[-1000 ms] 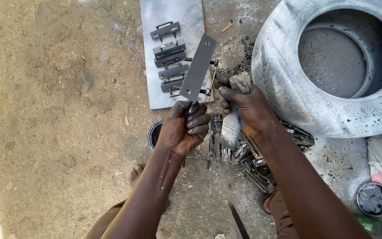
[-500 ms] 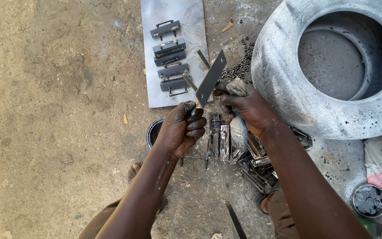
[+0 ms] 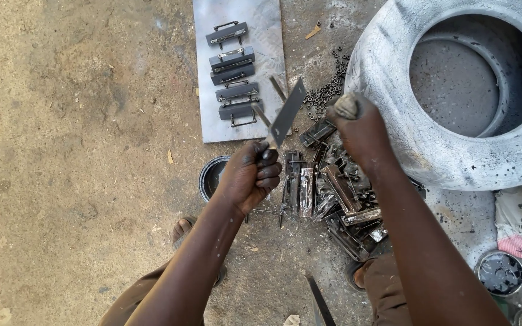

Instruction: Painting small metal hinges with black paint using a brush and placing them on a board.

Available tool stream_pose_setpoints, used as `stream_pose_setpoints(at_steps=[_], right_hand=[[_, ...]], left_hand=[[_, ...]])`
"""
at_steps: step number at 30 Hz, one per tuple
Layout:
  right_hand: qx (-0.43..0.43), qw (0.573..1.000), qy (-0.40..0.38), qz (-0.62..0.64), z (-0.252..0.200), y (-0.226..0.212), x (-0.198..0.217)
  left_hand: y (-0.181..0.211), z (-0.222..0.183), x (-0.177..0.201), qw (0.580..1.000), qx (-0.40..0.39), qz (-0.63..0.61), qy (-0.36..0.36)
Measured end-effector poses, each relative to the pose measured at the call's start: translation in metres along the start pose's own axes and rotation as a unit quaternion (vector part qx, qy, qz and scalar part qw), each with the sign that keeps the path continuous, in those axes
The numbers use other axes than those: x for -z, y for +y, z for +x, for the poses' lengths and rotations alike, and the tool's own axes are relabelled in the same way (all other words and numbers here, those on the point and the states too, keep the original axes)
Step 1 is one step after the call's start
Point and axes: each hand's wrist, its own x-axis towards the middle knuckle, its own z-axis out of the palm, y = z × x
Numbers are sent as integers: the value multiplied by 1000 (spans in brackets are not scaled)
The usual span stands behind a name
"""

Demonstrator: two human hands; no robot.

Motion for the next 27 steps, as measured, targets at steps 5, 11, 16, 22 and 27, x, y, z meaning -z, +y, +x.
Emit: stream_pose_setpoints(at_steps=[5,11,16,22,27], right_hand=[[50,996,-31,-70,-22,-48,-5],[49,966,-126,-221,-44,-59,-18],[45,949,-152,-272,-43,-66,-12],[62,956,-148,-245,-50,-64,-19],[-40,956,-183,-227,-46,-55,-28]], left_hand=[[-10,-4,-11,984,-15,166,69],[-37,18,21,885,-30,449,120],[-30,8,2,746,-46,654,114],[-2,-6,-21,571,-96,796,178],[14,-14,-24,446,-285,826,194]])
